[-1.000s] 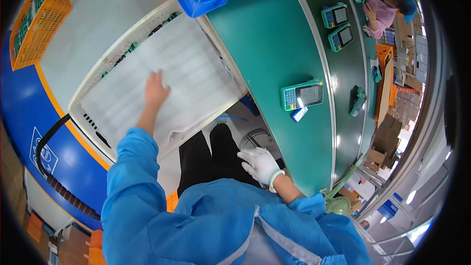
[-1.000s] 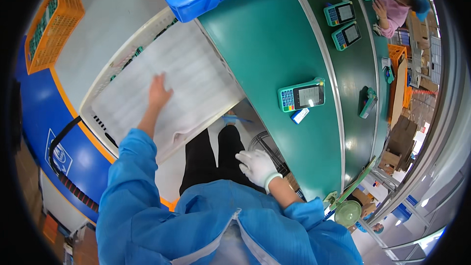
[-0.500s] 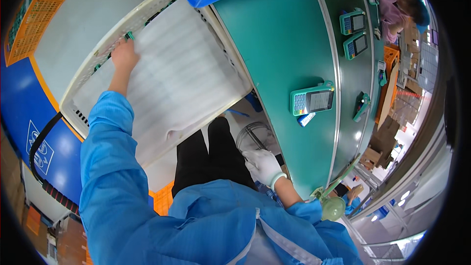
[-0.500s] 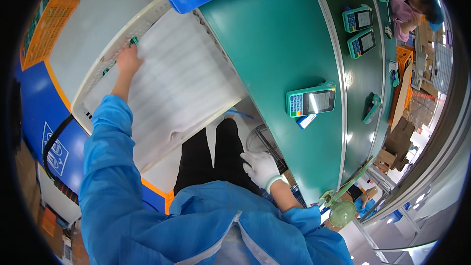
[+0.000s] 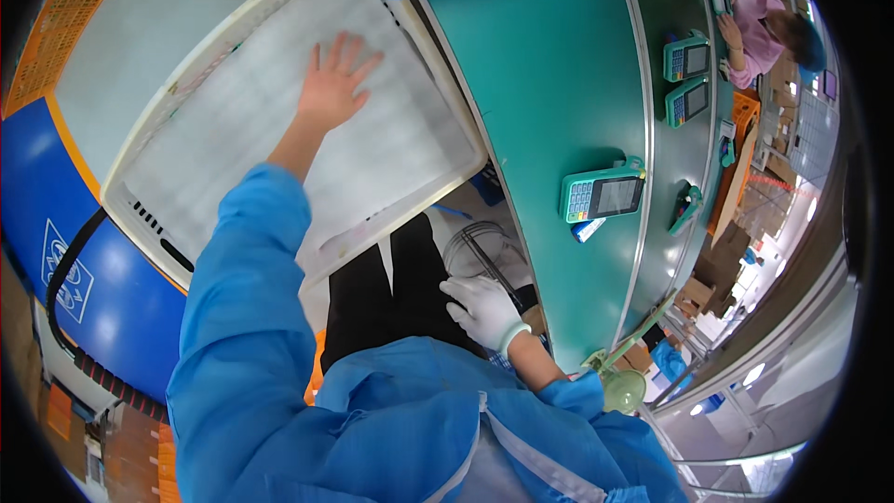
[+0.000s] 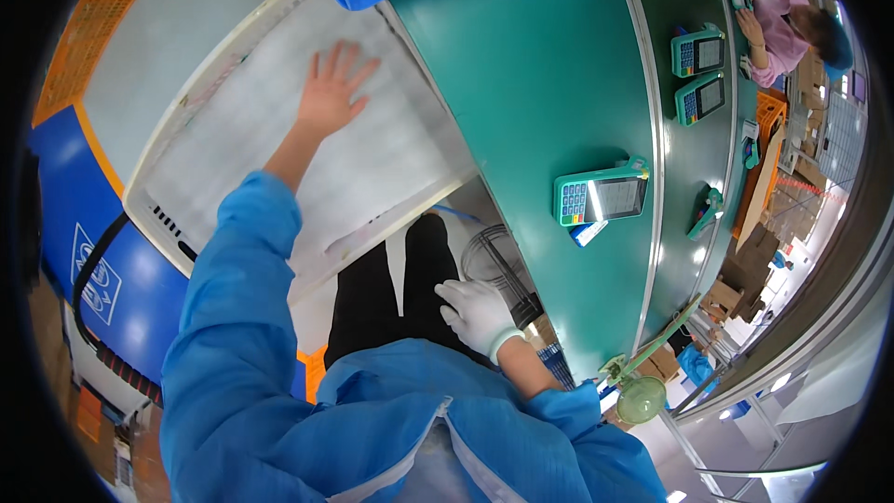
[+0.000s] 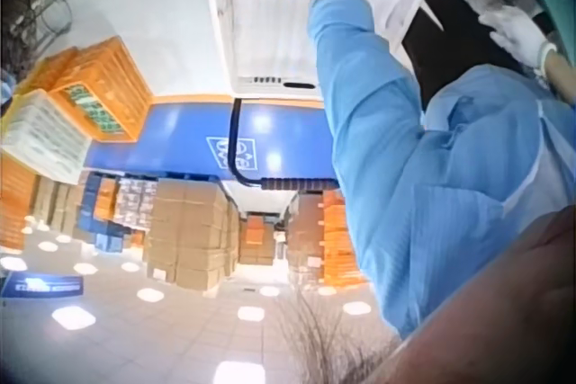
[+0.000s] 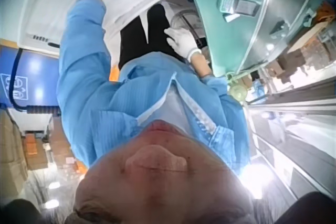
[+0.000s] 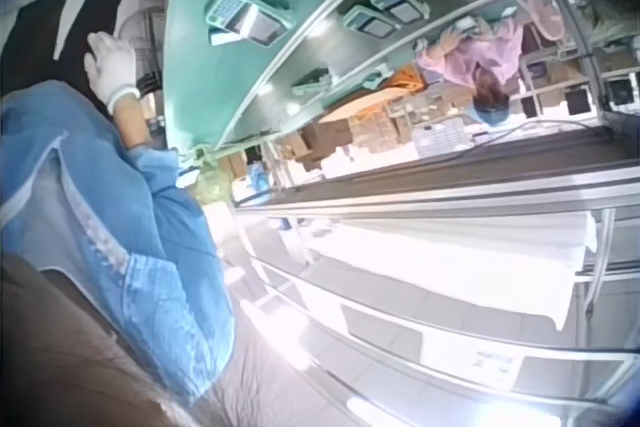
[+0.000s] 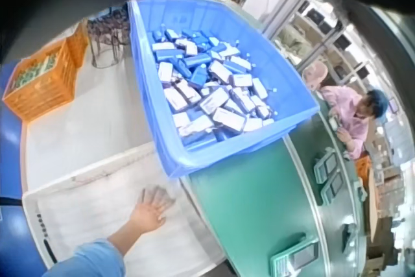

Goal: Assembling and inspecting handheld electronic devices at a factory production line.

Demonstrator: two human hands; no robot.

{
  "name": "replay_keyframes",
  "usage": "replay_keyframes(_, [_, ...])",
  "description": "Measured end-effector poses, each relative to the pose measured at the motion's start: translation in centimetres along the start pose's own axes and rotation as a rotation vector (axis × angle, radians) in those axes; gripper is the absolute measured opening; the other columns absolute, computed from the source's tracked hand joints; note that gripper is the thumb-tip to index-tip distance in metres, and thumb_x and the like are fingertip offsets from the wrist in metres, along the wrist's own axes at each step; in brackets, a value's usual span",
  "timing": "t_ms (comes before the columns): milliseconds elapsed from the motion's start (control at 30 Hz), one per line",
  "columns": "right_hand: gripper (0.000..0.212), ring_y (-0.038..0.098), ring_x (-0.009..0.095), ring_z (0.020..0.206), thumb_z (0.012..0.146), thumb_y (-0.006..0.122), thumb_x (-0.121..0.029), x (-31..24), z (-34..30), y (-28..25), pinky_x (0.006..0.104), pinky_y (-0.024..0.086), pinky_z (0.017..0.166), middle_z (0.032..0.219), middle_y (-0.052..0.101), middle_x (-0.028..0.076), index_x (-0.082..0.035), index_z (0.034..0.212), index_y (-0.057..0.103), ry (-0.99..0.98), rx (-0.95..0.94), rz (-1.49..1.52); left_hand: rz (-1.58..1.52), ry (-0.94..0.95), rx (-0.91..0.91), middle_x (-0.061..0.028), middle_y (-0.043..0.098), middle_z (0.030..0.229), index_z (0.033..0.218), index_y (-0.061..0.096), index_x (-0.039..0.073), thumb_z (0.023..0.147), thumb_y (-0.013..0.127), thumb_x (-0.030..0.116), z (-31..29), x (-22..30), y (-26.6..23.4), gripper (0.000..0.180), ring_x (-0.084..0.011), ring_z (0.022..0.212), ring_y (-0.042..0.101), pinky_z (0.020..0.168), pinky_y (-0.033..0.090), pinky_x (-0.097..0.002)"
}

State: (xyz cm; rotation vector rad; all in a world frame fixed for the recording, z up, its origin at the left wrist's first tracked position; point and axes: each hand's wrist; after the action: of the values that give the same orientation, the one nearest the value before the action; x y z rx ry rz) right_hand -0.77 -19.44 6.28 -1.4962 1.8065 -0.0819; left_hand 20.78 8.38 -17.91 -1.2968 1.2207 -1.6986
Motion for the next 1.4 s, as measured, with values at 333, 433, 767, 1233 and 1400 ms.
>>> replay_keyframes(333, [0.033,0.058,0.032,0.107,0.087,0.057,-0.022,1.0,-3.5,-1.6,0.0433,0.044,0.093,0.116,0.063,0.012,-0.007,0.116,0.06,0.114,-0.051,-0.045,0.145,-0.157,-0.55,-0.0096,0.031,0.15,0.143,0.038,0.028,0.081,0.066,0.026,0.0,2.2,2.3,0.069,-0.0291,0.138,0.029,0.105,0.029,-0.0584])
replay_keyframes(433, [0.032,0.058,0.032,0.106,0.087,0.057,-0.022,1.0,-5.7,-2.2,0.043,0.044,0.094,0.117,0.062,0.012,-0.007,0.115,0.061,0.063,0.074,-0.004,0.039,-0.013,-0.435,-0.0149,0.037,0.145,0.143,0.039,0.021,0.082,0.062,0.018,-1.9,5.8,0.9,0.065,-0.0323,0.133,0.036,0.106,0.032,-0.0504])
replay_keyframes(767, [0.04,0.053,0.034,0.119,0.084,0.061,-0.018,14.7,-17.2,-14.4,0.0399,0.04,0.103,0.125,0.059,0.017,-0.008,0.122,0.059,0.427,0.855,-0.017,-0.242,-0.177,-0.554,-0.0259,0.045,0.132,0.138,0.041,0.007,0.077,0.065,0.008,-16.8,13.4,-6.2,0.065,-0.042,0.12,0.047,0.099,0.042,-0.0468])
replay_keyframes(1233, [0.104,0.055,0.037,0.118,0.065,0.078,-0.05,57.1,-26.4,-24.1,0.0445,0.044,0.1,0.122,0.058,0.027,-0.004,0.143,0.028,1.268,1.023,-0.04,-0.373,-0.624,-0.316,-0.0114,0.065,0.081,0.111,0.063,0.004,0.079,0.062,0.014,-23.7,25.2,-16.4,0.034,-0.0239,0.074,0.064,0.07,0.051,-0.0359])
replay_keyframes(1400, [0.097,0.058,0.035,0.114,0.064,0.075,-0.036,60.5,-27.3,-25.2,0.0419,0.047,0.097,0.122,0.06,0.02,-0.007,0.143,0.028,1.211,0.839,-0.016,-0.42,-0.678,-0.482,-0.013,0.067,0.087,0.109,0.064,0.005,0.078,0.062,0.017,-19.5,31.3,-18.8,0.033,-0.0291,0.082,0.064,0.076,0.051,-0.0389])
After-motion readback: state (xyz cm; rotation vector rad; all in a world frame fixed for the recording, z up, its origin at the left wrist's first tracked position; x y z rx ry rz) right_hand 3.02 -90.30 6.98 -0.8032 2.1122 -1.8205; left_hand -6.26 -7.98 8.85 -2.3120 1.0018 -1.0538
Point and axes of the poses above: each hand's wrist, its own z-axis towards the middle knuckle, its own y-axis out of the palm, x = y × z
